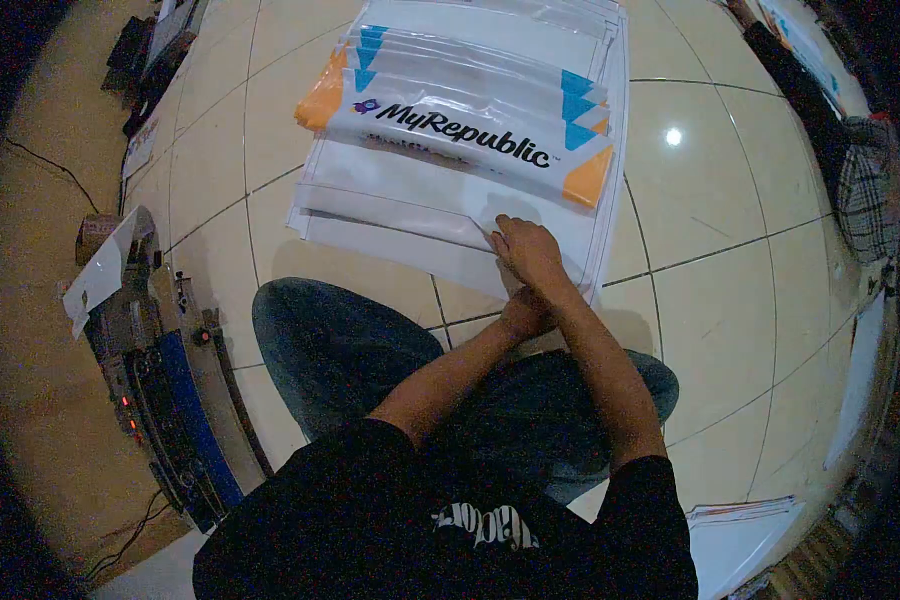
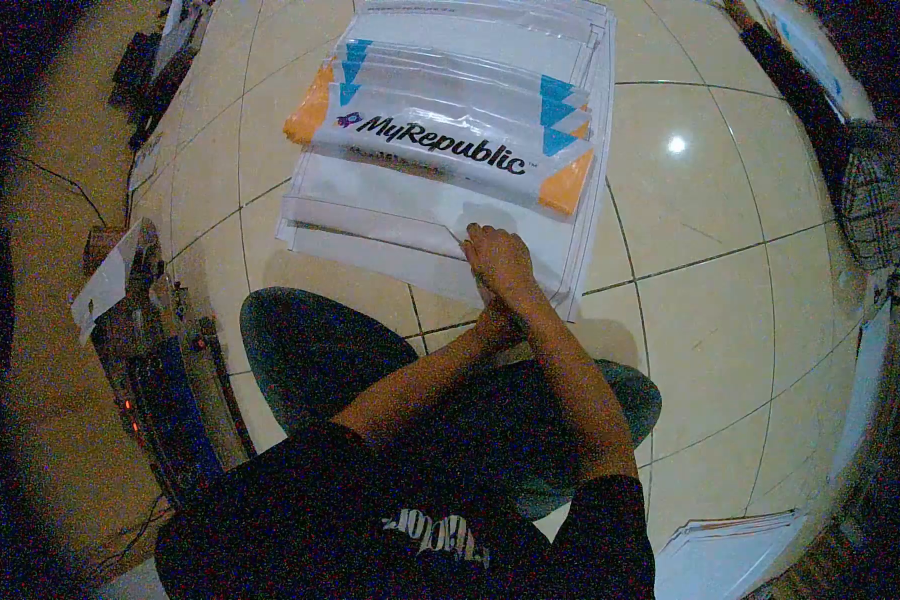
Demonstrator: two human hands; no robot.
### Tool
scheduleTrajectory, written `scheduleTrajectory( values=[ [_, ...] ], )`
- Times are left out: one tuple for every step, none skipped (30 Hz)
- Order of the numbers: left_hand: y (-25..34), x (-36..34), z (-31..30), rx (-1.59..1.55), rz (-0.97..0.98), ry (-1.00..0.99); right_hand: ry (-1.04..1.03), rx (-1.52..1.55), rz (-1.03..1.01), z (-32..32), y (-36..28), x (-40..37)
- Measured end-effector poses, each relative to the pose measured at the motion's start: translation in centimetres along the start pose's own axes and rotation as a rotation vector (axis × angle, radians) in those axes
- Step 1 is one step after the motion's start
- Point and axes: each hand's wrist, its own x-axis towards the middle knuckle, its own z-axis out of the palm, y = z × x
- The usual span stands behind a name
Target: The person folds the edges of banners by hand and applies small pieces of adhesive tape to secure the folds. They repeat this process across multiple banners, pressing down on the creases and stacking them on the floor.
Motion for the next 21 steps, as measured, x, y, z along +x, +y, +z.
scheduleTrajectory(
  values=[
    [-0.4,-0.1,0.4,-0.09,-0.027,-0.047,0.034,-0.008,-0.002,0.4,0.1,0.0],
    [-0.2,0.1,0.3,-0.09,-0.026,-0.044,0.035,-0.011,-0.003,0.2,0.0,-0.1],
    [-0.1,0.4,0.3,-0.026,-0.072,-0.101,-0.004,0.018,0.028,0.0,0.0,-0.2],
    [0.1,0.6,0.3,0.037,-0.118,-0.158,-0.043,0.047,0.059,-0.3,-0.1,-0.3],
    [0.1,0.4,0.2,0.035,-0.116,-0.156,-0.043,0.044,0.06,-0.5,-0.2,-0.4],
    [0.0,0.1,0.1,0.058,-0.07,-0.132,-0.024,0.063,0.063,-0.6,-0.3,-0.6],
    [0.0,-0.1,0.0,0.081,-0.026,-0.108,-0.006,0.082,0.066,-0.7,-0.3,-0.7],
    [-0.2,0.0,0.4,0.078,-0.025,-0.106,-0.007,0.079,0.066,-0.7,-0.3,-0.8],
    [-0.4,0.2,0.7,0.028,-0.002,-0.092,-0.007,0.074,0.082,-0.6,-0.2,-0.8],
    [-0.6,0.3,1.0,-0.02,0.021,-0.08,-0.006,0.072,0.098,-0.5,-0.2,-0.9],
    [-0.5,0.3,0.8,-0.021,0.022,-0.079,-0.005,0.071,0.099,-0.6,-0.2,-1.0],
    [-0.5,0.2,0.6,0.005,0.021,-0.11,-0.008,0.075,0.117,-0.8,-0.2,-1.2],
    [-0.4,0.1,0.5,0.03,0.022,-0.142,-0.01,0.079,0.137,-0.9,-0.2,-1.5],
    [0.0,0.2,-0.1,0.028,0.026,-0.143,-0.009,0.076,0.141,-0.9,-0.1,-1.7],
    [0.7,0.5,-1.0,-0.068,-0.059,-0.141,0.005,0.075,0.134,-0.8,0.1,-1.9],
    [1.3,0.7,-1.9,-0.164,-0.143,-0.139,0.018,0.073,0.127,-0.7,0.4,-2.2],
    [1.9,0.8,-2.9,-0.169,-0.137,-0.141,0.019,0.069,0.133,-0.8,0.6,-2.4],
    [2.4,0.7,-3.7,-0.025,-0.052,-0.103,0.036,0.058,0.115,-0.9,0.9,-2.7],
    [2.8,0.8,-4.3,0.118,0.034,-0.064,0.054,0.046,0.096,-1.0,1.1,-3.0],
    [2.6,0.8,-3.8,0.113,0.038,-0.064,0.054,0.042,0.101,-1.2,1.2,-3.2],
    [2.3,0.7,-3.3,0.004,0.018,-0.019,0.066,0.041,0.107,-1.3,1.3,-3.5]
  ],
)
